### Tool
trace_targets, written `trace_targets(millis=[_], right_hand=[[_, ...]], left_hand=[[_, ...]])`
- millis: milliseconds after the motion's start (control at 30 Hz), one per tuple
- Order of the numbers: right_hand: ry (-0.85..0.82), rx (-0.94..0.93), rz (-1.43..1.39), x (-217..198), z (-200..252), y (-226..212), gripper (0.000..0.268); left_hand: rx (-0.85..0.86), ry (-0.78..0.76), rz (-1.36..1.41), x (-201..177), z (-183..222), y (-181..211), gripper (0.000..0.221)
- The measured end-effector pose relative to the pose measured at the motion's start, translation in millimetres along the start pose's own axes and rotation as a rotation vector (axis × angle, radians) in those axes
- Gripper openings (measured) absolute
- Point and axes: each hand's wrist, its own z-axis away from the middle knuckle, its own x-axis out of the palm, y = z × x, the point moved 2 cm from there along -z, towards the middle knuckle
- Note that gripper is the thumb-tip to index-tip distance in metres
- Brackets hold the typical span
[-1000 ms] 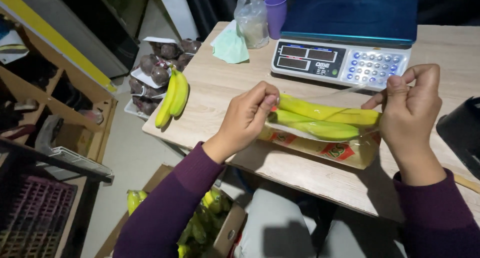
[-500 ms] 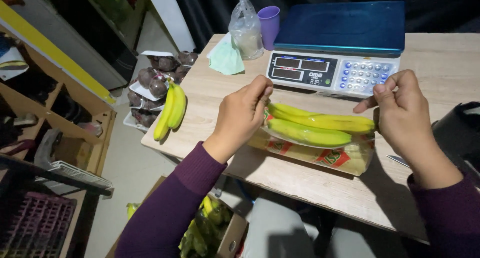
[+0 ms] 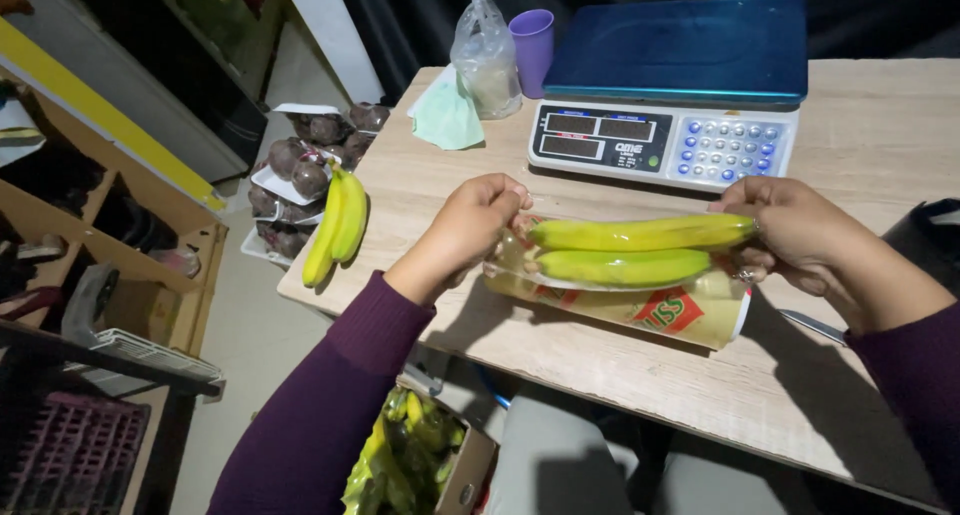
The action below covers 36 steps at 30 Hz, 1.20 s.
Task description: Wrapping bunches of bananas in plastic film and securing them with tape.
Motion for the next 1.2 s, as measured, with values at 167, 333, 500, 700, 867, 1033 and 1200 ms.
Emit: trace_targets(millis=[167, 333, 500, 700, 867, 1033, 1200], right_hand=[[-0.176, 0.003, -0.062, -8.5, -1.5, 11.4, 0.016], [-0.154, -0.035, -0.115, -2.7, 13.2, 8.6, 0.014], [-0.174, -0.077, -0.115, -1.4, 26.7, 4.9, 0.018], [0.027, -0.085, 0.308, 11.6, 62.5, -42.4, 0.048], [0.125, -0.540, 0.836, 9.7, 50.7, -50.4, 0.058], [0.153, -0.971, 1.571, 74.1, 85.2, -53.4, 0.083], [0.382, -1.183, 1.921, 74.9, 79.9, -29.5, 0.133]], left_hand=[[-0.043, -0.052, 0.141, 3.0, -16.9, -11.0, 0.017], [-0.078, -0.037, 0.134, 2.6, -12.7, -0.3, 0.018], [-0.048, -0.036, 0.126, 0.9, -20.6, -8.5, 0.018], [-0.031, -0.064, 0.139, 3.1, -22.5, -5.1, 0.017], [-0.010, -0.066, 0.119, 4.2, -26.7, -1.7, 0.018], [-0.058, -0.045, 0.087, 2.8, -27.8, 1.8, 0.018], [-0.098, -0.098, 0.161, 2.5, -35.7, 0.8, 0.019]])
